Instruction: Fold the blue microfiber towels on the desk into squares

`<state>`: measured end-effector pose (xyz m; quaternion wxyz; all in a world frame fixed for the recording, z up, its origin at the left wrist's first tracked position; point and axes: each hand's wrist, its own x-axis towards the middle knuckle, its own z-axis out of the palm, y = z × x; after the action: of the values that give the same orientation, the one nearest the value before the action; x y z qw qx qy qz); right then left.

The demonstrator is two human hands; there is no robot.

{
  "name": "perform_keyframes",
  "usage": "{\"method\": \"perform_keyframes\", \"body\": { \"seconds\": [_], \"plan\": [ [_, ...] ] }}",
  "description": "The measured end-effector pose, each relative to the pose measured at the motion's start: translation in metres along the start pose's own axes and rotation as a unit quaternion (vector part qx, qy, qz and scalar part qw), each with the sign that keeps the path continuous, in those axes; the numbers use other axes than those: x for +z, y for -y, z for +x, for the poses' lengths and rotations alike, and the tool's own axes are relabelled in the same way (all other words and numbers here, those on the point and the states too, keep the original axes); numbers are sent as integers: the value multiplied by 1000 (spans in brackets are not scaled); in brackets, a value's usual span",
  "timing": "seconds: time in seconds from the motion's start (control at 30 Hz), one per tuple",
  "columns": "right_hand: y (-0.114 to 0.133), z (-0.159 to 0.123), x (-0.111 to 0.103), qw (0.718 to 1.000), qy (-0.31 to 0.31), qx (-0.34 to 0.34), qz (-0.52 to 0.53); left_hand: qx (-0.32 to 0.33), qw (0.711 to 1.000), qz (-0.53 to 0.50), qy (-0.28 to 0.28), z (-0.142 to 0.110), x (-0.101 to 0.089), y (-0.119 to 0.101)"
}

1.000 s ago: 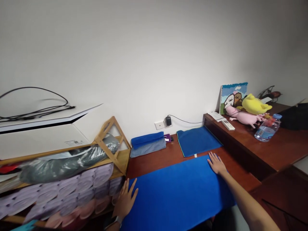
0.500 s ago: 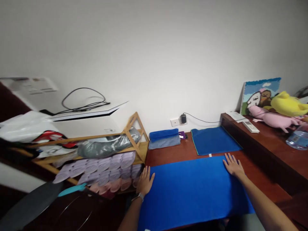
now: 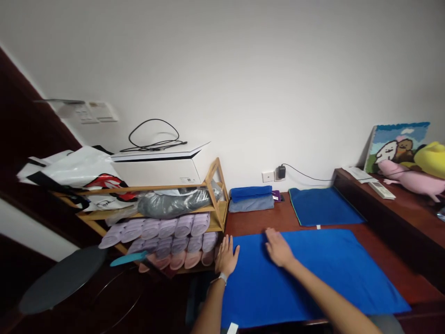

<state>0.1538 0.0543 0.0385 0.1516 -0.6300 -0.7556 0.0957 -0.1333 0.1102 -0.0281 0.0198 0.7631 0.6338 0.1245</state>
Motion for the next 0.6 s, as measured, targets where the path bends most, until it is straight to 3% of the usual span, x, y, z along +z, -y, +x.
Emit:
{"method": "perform_keyframes", "body": {
  "seconds": [0.1,0.17,0.23,0.3,0.37,0.47,0.6],
  "plan": [
    [78,21,38,995,49,-69,57,-1,1000,3,-4,2,4,3],
    [94,29,54,992,59,-81,72,2,1000,6,-5,5,9,7],
    [84,30,61,992,58,-88,73,10,1000,6,-13,8,14,12],
    [52,24,56,994,51,-78,63,15,1000,1,-23,10,17,15],
    [5,11,42,998,40,-38,42,18,999,-7,-26,12,17,16],
    [-88,-20,11,998,25,55,-6,16,1000,-12,-20,13,15,15],
    [-224,-71,-32,978,7,195,-66,12,1000,-4,-19,16,12,16]
  ]
}}
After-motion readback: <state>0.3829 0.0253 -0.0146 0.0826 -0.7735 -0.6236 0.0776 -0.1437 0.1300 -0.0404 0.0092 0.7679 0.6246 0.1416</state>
